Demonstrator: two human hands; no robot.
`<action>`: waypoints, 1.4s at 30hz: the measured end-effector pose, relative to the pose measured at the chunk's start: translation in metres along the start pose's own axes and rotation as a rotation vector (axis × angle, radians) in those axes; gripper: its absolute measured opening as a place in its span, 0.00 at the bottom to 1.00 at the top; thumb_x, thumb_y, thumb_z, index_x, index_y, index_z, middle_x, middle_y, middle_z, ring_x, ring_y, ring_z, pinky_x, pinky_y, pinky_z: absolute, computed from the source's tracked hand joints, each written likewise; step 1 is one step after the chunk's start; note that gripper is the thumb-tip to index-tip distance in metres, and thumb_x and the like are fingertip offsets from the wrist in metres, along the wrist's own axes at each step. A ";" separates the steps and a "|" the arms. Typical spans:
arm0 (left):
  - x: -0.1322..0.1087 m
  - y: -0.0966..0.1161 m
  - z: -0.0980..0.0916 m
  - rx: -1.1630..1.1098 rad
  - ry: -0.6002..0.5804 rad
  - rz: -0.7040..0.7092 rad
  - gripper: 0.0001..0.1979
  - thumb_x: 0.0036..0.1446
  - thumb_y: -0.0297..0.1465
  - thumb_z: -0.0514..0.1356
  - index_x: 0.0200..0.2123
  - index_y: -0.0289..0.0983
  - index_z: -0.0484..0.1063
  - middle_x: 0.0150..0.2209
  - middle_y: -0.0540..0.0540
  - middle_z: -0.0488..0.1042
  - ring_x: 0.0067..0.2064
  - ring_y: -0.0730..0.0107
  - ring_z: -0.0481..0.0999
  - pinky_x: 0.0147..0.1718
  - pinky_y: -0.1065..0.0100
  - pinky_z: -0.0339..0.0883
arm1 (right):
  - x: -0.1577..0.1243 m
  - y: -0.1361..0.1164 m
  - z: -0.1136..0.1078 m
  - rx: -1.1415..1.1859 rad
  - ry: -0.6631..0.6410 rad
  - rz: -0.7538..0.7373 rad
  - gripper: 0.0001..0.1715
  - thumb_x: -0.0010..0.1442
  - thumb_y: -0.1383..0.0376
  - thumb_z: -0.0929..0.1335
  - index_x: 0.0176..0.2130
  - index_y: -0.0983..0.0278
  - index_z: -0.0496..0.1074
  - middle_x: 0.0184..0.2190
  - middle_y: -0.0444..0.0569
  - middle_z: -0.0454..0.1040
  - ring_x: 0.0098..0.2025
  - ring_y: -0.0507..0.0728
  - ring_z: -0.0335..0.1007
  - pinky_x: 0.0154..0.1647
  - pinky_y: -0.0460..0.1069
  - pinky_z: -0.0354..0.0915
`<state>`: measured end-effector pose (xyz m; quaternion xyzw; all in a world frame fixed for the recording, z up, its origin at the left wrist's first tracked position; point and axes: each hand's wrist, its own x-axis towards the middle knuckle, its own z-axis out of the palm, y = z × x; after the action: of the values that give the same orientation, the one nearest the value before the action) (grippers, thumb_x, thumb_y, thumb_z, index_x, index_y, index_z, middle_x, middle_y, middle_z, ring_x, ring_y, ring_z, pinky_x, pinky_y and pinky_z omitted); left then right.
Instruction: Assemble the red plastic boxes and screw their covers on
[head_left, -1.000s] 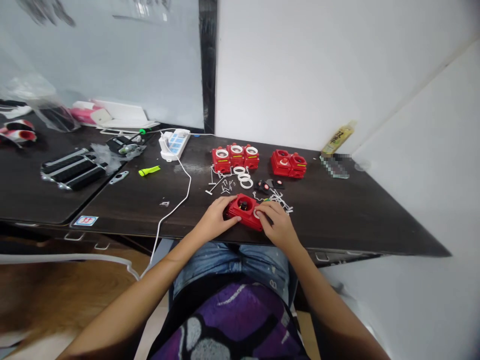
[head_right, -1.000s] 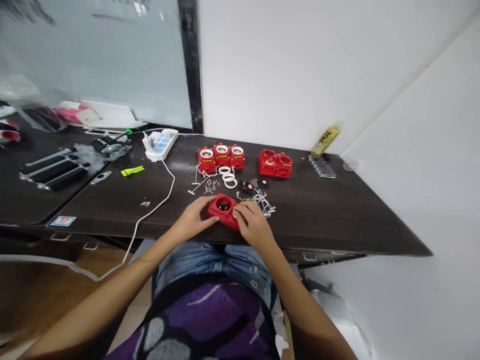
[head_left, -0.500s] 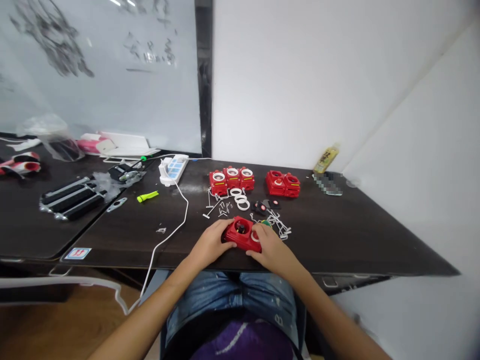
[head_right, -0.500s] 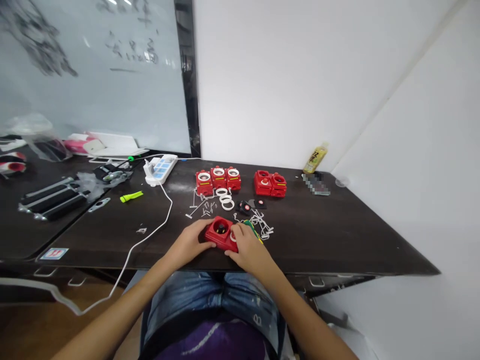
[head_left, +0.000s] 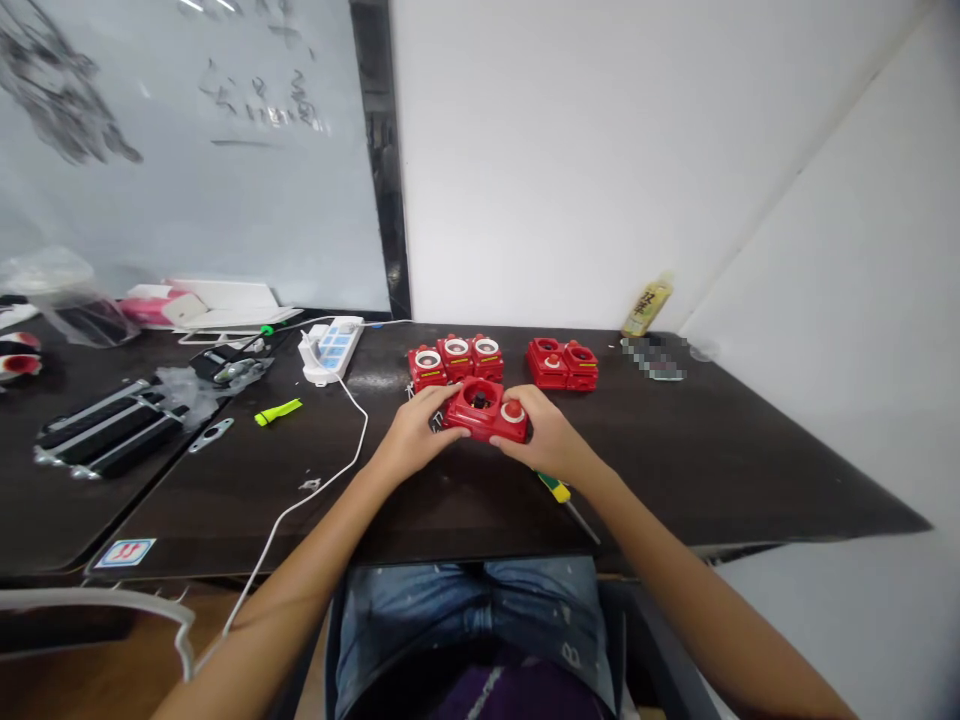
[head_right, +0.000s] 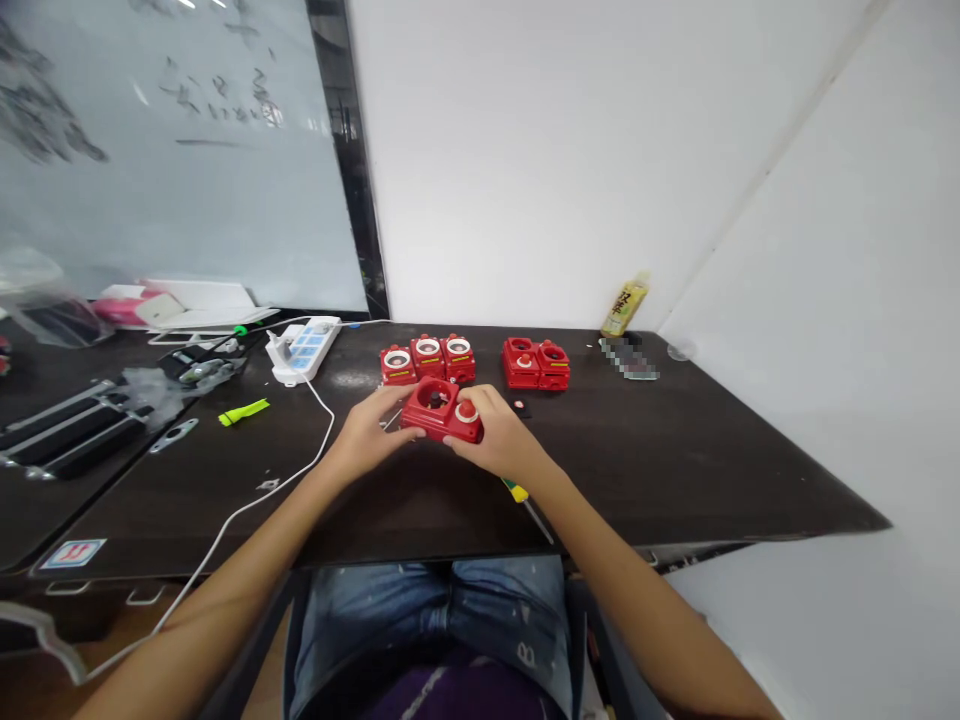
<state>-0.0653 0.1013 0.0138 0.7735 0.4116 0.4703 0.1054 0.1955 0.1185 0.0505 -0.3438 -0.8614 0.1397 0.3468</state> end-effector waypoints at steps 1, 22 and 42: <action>0.000 -0.002 0.000 0.001 0.009 0.009 0.33 0.58 0.34 0.73 0.65 0.43 0.70 0.59 0.39 0.77 0.60 0.53 0.78 0.61 0.51 0.72 | -0.001 0.001 0.001 0.014 0.010 0.002 0.28 0.57 0.60 0.77 0.54 0.58 0.69 0.52 0.54 0.74 0.54 0.64 0.74 0.57 0.60 0.71; 0.052 -0.056 0.013 -0.126 0.362 -0.303 0.23 0.62 0.27 0.63 0.59 0.36 0.66 0.42 0.44 0.82 0.42 0.66 0.83 0.45 0.64 0.79 | 0.091 0.071 0.019 -0.476 0.332 0.531 0.24 0.66 0.50 0.69 0.51 0.63 0.67 0.48 0.60 0.73 0.44 0.66 0.75 0.42 0.55 0.68; 0.053 -0.071 -0.006 -0.157 0.408 -0.344 0.34 0.59 0.26 0.64 0.66 0.37 0.58 0.36 0.49 0.81 0.35 0.69 0.81 0.41 0.66 0.76 | 0.103 0.103 0.051 -0.773 0.196 0.612 0.29 0.66 0.53 0.70 0.56 0.73 0.68 0.49 0.72 0.77 0.56 0.74 0.69 0.54 0.60 0.58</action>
<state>-0.0964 0.1845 0.0123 0.5710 0.5118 0.6221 0.1582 0.1578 0.2640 0.0162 -0.6955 -0.6731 -0.1274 0.2166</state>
